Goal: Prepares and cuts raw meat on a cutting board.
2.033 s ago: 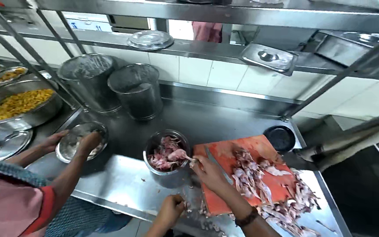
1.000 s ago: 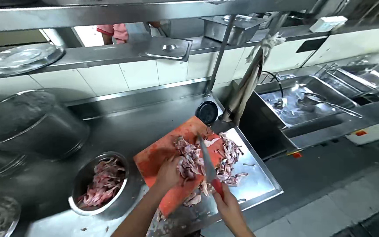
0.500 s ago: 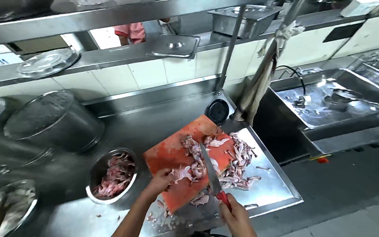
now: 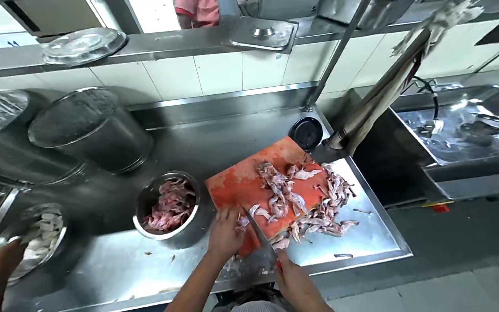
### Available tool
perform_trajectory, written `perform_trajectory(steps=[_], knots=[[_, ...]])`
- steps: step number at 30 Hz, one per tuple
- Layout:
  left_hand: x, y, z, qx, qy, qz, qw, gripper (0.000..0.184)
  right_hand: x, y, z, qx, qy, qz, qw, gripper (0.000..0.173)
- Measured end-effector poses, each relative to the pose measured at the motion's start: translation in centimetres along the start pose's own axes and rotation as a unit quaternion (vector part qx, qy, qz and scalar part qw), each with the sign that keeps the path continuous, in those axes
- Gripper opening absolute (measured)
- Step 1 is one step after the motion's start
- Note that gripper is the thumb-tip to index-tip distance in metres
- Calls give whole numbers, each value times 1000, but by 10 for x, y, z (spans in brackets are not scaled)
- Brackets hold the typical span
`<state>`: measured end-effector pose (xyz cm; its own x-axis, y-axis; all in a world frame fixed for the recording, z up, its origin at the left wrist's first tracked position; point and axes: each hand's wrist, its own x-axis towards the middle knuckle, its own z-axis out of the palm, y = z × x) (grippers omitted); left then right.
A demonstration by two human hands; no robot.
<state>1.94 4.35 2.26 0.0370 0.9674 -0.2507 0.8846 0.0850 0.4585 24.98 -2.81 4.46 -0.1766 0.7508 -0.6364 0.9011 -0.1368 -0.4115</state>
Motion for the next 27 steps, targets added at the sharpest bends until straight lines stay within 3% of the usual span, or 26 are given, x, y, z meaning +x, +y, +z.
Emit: perform_trajectory(steps=[3, 6, 10, 16, 27], knots=[[23, -4, 14, -10, -37, 99, 994, 47, -3, -5, 8, -23, -17, 31, 999, 42], [33, -6, 13, -16, -71, 98, 992, 36, -10, -17, 8, -72, -27, 97, 992, 40], [28, -7, 13, -26, -79, 86, 993, 39, -18, -20, 22, -71, -18, 135, 988, 36], [17, -22, 25, -62, -77, 150, 984, 27, -19, -23, 24, -7, -6, 108, 994, 37], [19, -24, 28, -51, -75, 166, 982, 27, 1, -44, 23, -93, 9, 114, 989, 38]])
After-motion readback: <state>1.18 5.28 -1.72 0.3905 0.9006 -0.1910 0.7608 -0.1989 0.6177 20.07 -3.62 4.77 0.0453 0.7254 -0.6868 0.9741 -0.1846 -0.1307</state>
